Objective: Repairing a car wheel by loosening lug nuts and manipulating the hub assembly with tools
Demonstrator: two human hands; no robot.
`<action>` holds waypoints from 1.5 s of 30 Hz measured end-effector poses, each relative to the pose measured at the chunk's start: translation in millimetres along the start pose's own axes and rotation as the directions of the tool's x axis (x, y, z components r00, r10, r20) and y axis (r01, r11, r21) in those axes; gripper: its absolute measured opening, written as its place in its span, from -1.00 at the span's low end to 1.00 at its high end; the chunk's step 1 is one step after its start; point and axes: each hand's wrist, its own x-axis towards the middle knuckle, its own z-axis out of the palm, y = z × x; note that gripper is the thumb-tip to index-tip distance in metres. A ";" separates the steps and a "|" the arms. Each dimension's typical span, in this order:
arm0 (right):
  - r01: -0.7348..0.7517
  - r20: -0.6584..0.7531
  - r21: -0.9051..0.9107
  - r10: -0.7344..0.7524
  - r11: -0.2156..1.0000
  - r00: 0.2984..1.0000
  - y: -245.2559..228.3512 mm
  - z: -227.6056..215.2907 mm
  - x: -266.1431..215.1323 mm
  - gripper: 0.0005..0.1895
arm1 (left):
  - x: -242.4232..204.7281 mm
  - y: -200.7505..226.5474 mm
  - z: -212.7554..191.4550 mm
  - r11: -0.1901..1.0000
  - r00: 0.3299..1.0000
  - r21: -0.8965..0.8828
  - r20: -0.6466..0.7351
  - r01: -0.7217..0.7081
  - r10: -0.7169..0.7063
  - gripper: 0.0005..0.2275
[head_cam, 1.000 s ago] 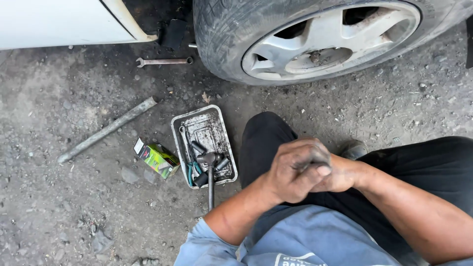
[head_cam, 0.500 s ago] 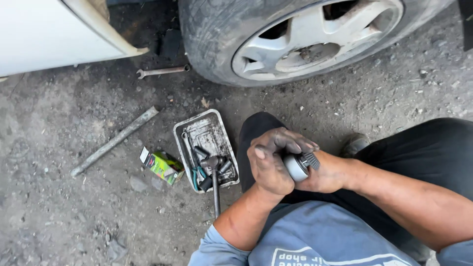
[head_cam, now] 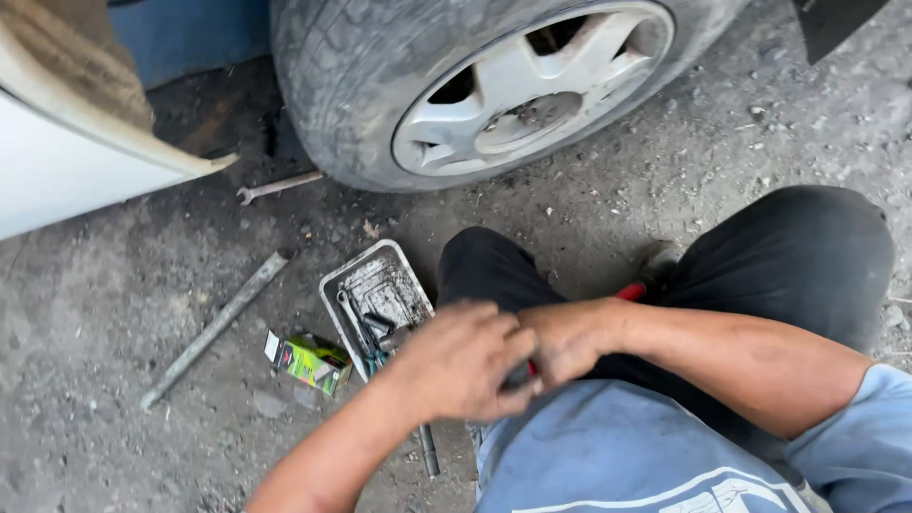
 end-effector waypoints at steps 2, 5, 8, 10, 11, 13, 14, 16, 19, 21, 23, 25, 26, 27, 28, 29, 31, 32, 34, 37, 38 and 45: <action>-0.038 0.185 -0.100 0.056 0.994 0.981 5.5 11.5 -10.3 -0.62 | -3.2 12.9 15.9 0.996 0.979 0.084 0.200 0.016 -0.032 -0.57; 0.097 0.368 -0.189 -0.021 0.977 0.929 -5.0 27.3 -18.8 -0.81 | -6.7 34.8 28.6 0.996 0.956 -0.084 0.288 -0.030 0.053 -0.60; 0.042 0.443 -0.277 0.089 0.960 0.892 -39.1 28.8 -17.5 -0.77 | -11.2 39.8 32.2 0.937 0.978 -0.284 -0.109 -0.203 0.179 -0.66; 0.014 0.383 -0.279 0.098 0.960 0.918 -45.6 25.0 -16.2 -0.78 | -12.7 32.4 25.2 0.866 0.941 -0.414 -0.296 -0.281 0.164 -0.74; 0.021 0.395 -0.270 0.091 0.963 0.914 -47.7 22.6 -15.7 -0.78 | -10.6 32.3 21.4 0.868 0.943 -0.418 -0.299 -0.268 0.148 -0.74; -0.028 0.292 -0.278 0.112 0.960 0.950 -52.0 17.1 -15.7 -0.79 | -5.2 30.6 14.4 0.787 0.951 -0.566 -0.298 -0.246 0.083 -0.83; -0.021 0.304 -0.278 0.108 0.960 0.947 -53.5 11.3 -15.2 -0.79 | -5.1 33.9 20.8 0.790 0.950 -0.563 -0.305 -0.241 0.073 -0.83; -0.059 0.207 -0.298 0.125 0.953 0.970 -56.2 -2.2 -11.6 -0.79 | -4.8 38.9 32.7 0.812 0.920 -0.520 -0.390 -0.264 0.050 -0.80; -0.073 0.153 -0.304 0.124 0.950 0.981 -57.5 -17.9 -0.1 -0.79 | -24.4 27.9 68.3 0.779 0.896 -0.622 -0.298 0.080 -0.330 -0.71; -0.078 0.138 -0.275 0.120 0.958 0.983 -60.2 -8.0 7.2 -0.79 | -32.3 35.7 56.2 0.647 0.795 -0.742 -0.282 0.174 -0.538 -0.75; -0.104 0.082 -0.300 0.135 0.948 0.988 -62.4 -12.9 10.8 -0.79 | -31.5 22.8 55.0 0.527 0.695 -0.828 -0.266 0.191 -0.668 -0.78; -0.374 -0.018 -0.302 0.387 0.877 0.922 -68.6 -10.2 10.2 -0.10 | -38.1 14.9 71.0 0.079 0.426 -0.962 0.042 0.263 -0.904 -0.81; -0.368 -0.015 -0.312 0.383 0.876 0.924 -66.4 -3.9 10.9 -0.10 | -37.8 14.8 72.3 0.087 0.423 -0.963 0.030 0.256 -0.906 -0.81; -0.370 -0.131 -0.299 0.346 0.880 0.929 -64.0 2.0 11.2 -0.11 | -36.8 14.8 73.6 0.054 0.413 -0.986 0.016 0.159 -0.911 -0.80; -0.374 -0.254 -0.278 0.307 0.885 0.917 -62.0 9.7 11.7 -0.12 | -36.9 14.2 73.8 0.020 0.409 -0.997 0.009 0.068 -0.913 -0.77; -0.372 -0.260 -0.281 0.303 0.885 0.917 -71.7 7.8 15.6 -0.12 | -35.0 17.2 66.5 0.027 0.413 -0.997 0.004 0.070 -0.911 -0.77; -0.472 -0.395 -0.219 0.365 0.854 0.843 -93.8 11.2 18.9 -0.36 | -34.3 32.6 57.3 0.226 0.519 -0.971 -0.152 0.083 -0.841 -0.72; -0.464 -0.392 -0.232 0.354 0.855 0.849 -89.9 15.7 16.0 -0.36 | -31.6 36.8 59.0 0.238 0.514 -0.968 -0.167 0.076 -0.842 -0.72; -0.331 -0.518 -0.237 0.169 0.913 0.838 -84.7 29.4 7.4 -0.38 | -27.9 50.2 63.5 0.239 0.468 -0.971 -0.215 -0.009 -0.857 -0.78; -0.091 -0.532 -0.366 -0.128 0.926 0.837 -81.3 38.7 0.6 -0.36 | -25.2 64.9 84.4 0.230 0.417 -0.972 -0.229 -0.047 -0.880 -0.79; -0.083 -0.525 -0.382 -0.142 0.920 0.839 -80.5 41.3 -2.5 -0.36 | -29.4 67.5 96.3 0.246 0.414 -0.968 -0.247 -0.058 -0.876 -0.79; 0.000 -0.389 -0.372 -0.156 0.928 0.908 -80.7 43.5 -46.9 -0.49 | -106.8 -55.2 263.8 0.597 0.319 -0.784 -0.529 0.170 -0.786 -0.84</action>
